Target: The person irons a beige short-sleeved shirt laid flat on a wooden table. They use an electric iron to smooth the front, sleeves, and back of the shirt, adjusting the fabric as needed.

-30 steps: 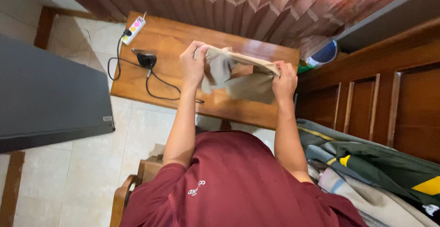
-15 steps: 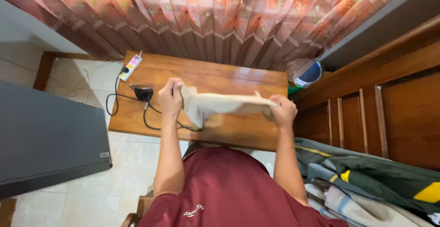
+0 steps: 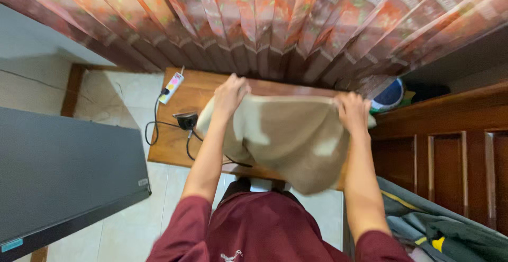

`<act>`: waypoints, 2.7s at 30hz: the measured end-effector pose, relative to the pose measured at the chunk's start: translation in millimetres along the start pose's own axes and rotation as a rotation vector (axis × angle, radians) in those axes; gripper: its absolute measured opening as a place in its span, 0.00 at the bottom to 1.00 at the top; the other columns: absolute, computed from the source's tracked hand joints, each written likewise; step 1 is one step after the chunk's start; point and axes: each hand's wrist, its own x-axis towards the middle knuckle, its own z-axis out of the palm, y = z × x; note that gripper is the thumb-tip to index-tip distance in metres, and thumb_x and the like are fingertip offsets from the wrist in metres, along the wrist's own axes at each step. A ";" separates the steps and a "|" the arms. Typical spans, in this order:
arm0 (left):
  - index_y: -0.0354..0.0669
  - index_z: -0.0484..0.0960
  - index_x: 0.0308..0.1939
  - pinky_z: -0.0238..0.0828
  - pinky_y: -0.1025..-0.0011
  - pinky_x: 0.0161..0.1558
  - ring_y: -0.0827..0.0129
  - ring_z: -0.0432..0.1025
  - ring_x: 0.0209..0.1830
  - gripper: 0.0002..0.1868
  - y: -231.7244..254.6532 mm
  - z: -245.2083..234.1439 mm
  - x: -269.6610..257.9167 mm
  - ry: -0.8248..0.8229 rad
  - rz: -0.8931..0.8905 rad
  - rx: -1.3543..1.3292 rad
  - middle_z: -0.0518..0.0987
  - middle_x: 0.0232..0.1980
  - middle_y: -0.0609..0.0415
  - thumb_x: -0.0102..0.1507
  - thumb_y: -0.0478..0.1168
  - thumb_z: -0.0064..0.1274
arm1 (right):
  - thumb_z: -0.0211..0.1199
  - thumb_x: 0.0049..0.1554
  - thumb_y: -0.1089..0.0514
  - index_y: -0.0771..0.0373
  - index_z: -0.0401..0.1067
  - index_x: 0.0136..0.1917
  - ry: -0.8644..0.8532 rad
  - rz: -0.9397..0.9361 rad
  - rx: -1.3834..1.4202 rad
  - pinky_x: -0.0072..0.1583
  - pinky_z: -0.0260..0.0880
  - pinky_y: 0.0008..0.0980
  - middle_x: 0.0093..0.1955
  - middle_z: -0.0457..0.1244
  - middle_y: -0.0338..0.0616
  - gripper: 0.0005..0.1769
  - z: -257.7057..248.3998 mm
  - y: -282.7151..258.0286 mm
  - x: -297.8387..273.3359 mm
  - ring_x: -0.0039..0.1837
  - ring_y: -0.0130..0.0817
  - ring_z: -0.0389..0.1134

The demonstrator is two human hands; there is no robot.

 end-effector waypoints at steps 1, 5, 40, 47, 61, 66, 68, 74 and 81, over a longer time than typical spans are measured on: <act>0.52 0.79 0.46 0.68 0.55 0.49 0.51 0.72 0.48 0.10 -6.4 14.6 18.4 0.049 0.026 0.105 0.73 0.44 0.49 0.63 0.46 0.59 | 0.63 0.64 0.51 0.51 0.77 0.56 0.064 0.049 -0.024 0.62 0.55 0.53 0.54 0.63 0.46 0.08 15.6 1.8 18.0 0.61 0.49 0.63; 0.53 0.77 0.57 0.60 0.48 0.60 0.49 0.66 0.57 0.25 -20.4 78.0 48.9 0.300 -0.002 0.181 0.72 0.54 0.47 0.56 0.44 0.59 | 0.67 0.57 0.52 0.50 0.73 0.67 0.154 0.220 0.088 0.66 0.53 0.59 0.66 0.57 0.52 0.24 82.4 -2.8 52.9 0.68 0.55 0.57; 0.53 0.81 0.45 0.61 0.52 0.53 0.53 0.66 0.56 0.08 -90.5 429.3 -233.9 -0.556 -0.213 0.033 0.72 0.51 0.52 0.62 0.43 0.56 | 0.72 0.61 0.39 0.30 0.41 0.86 -0.475 0.544 -0.014 0.79 0.39 0.67 0.88 0.27 0.56 0.52 362.3 142.7 -226.0 0.86 0.65 0.31; 0.52 0.81 0.47 0.62 0.51 0.56 0.52 0.67 0.54 0.11 -53.6 415.2 -227.3 -0.656 -0.286 0.084 0.73 0.50 0.51 0.60 0.41 0.58 | 0.76 0.56 0.43 0.58 0.48 0.79 0.061 1.049 0.209 0.75 0.50 0.58 0.77 0.51 0.57 0.51 401.2 169.6 -289.8 0.78 0.59 0.51; 0.60 0.61 0.72 0.65 0.47 0.56 0.48 0.65 0.64 0.47 93.5 512.8 -195.6 -0.776 -0.115 -0.180 0.67 0.67 0.48 0.51 0.42 0.67 | 0.67 0.66 0.65 0.70 0.61 0.61 0.367 0.899 0.929 0.62 0.64 0.34 0.53 0.59 0.48 0.18 356.7 176.9 -291.0 0.57 0.34 0.60; 0.63 0.54 0.74 0.63 0.44 0.55 0.45 0.57 0.70 0.61 100.5 517.6 -208.3 -0.821 -0.127 -0.079 0.60 0.72 0.45 0.40 0.40 0.70 | 0.67 0.64 0.59 0.65 0.55 0.72 0.181 1.030 0.786 0.60 0.66 0.33 0.56 0.64 0.46 0.29 309.1 168.4 -289.8 0.58 0.32 0.65; 0.66 0.54 0.79 0.64 0.47 0.60 0.46 0.58 0.73 0.55 98.2 520.4 -217.7 -0.771 -0.083 0.051 0.62 0.74 0.46 0.50 0.33 0.61 | 0.68 0.61 0.56 0.64 0.56 0.71 0.096 1.105 0.898 0.55 0.68 0.29 0.53 0.68 0.43 0.32 300.9 171.8 -291.6 0.54 0.29 0.67; 0.72 0.57 0.78 0.59 0.43 0.65 0.41 0.55 0.75 0.47 81.6 520.5 -234.3 -0.762 -0.101 -0.013 0.60 0.77 0.45 0.59 0.30 0.50 | 0.73 0.64 0.52 0.68 0.74 0.57 0.092 0.999 1.150 0.53 0.65 0.24 0.50 0.67 0.36 0.18 299.4 210.3 -327.7 0.49 0.20 0.63; 0.71 0.55 0.81 0.56 0.43 0.70 0.39 0.53 0.77 0.48 84.3 511.1 -244.6 -0.770 0.011 0.008 0.56 0.82 0.43 0.59 0.30 0.51 | 0.67 0.70 0.56 0.66 0.73 0.53 0.081 0.962 1.012 0.57 0.62 0.29 0.50 0.62 0.36 0.10 299.1 218.8 -358.5 0.54 0.24 0.60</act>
